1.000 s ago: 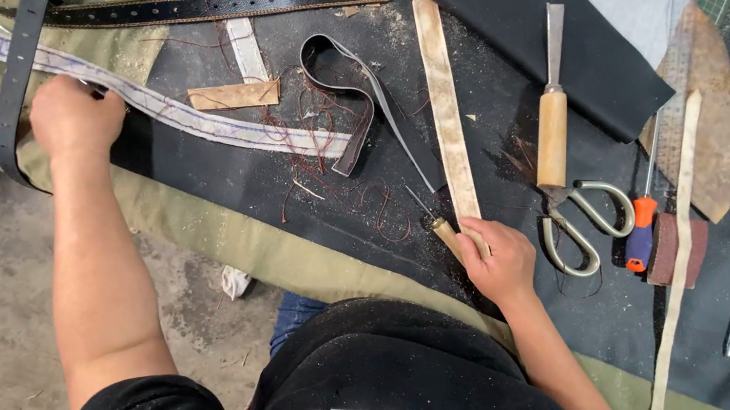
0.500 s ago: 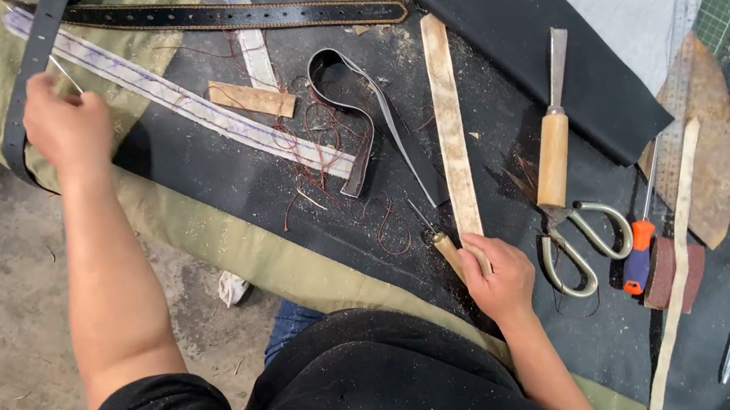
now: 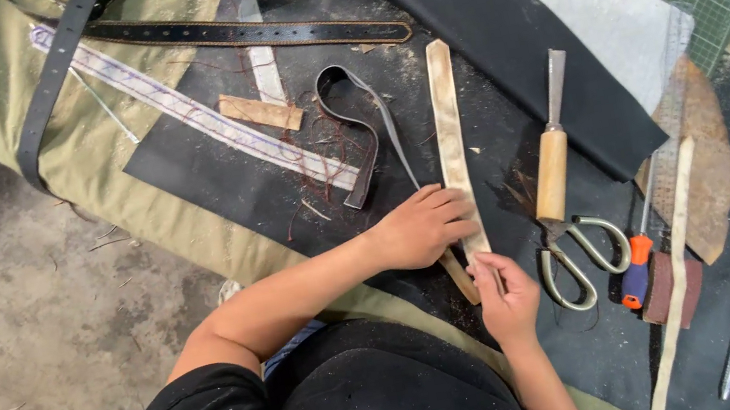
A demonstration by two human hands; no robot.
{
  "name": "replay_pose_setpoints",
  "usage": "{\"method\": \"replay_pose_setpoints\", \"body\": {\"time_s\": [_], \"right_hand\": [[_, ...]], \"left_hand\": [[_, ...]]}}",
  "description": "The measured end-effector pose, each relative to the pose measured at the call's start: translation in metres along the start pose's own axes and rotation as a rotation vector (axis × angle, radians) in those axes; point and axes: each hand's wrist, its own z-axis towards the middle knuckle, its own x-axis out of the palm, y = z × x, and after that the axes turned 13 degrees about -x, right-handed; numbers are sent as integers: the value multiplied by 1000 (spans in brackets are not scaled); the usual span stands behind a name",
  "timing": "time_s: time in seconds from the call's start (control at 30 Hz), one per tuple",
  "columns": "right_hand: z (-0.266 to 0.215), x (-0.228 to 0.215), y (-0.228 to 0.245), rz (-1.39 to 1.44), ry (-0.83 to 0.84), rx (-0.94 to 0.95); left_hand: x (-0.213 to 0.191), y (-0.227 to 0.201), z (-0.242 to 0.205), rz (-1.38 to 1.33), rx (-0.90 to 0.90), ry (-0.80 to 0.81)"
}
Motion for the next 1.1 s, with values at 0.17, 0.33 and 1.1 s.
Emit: {"method": "replay_pose_setpoints", "body": {"time_s": [0.17,0.33,1.1], "right_hand": [[-7,-8,-11,-66,18,-3],[7,-13,-7,-55,68,-93],[-31,-143,11,234,-605,-40]], "left_hand": [[14,8,0,-16,-53,-8],[16,15,6,-99,-88,27],[-10,-27,10,61,-255,214]]}}
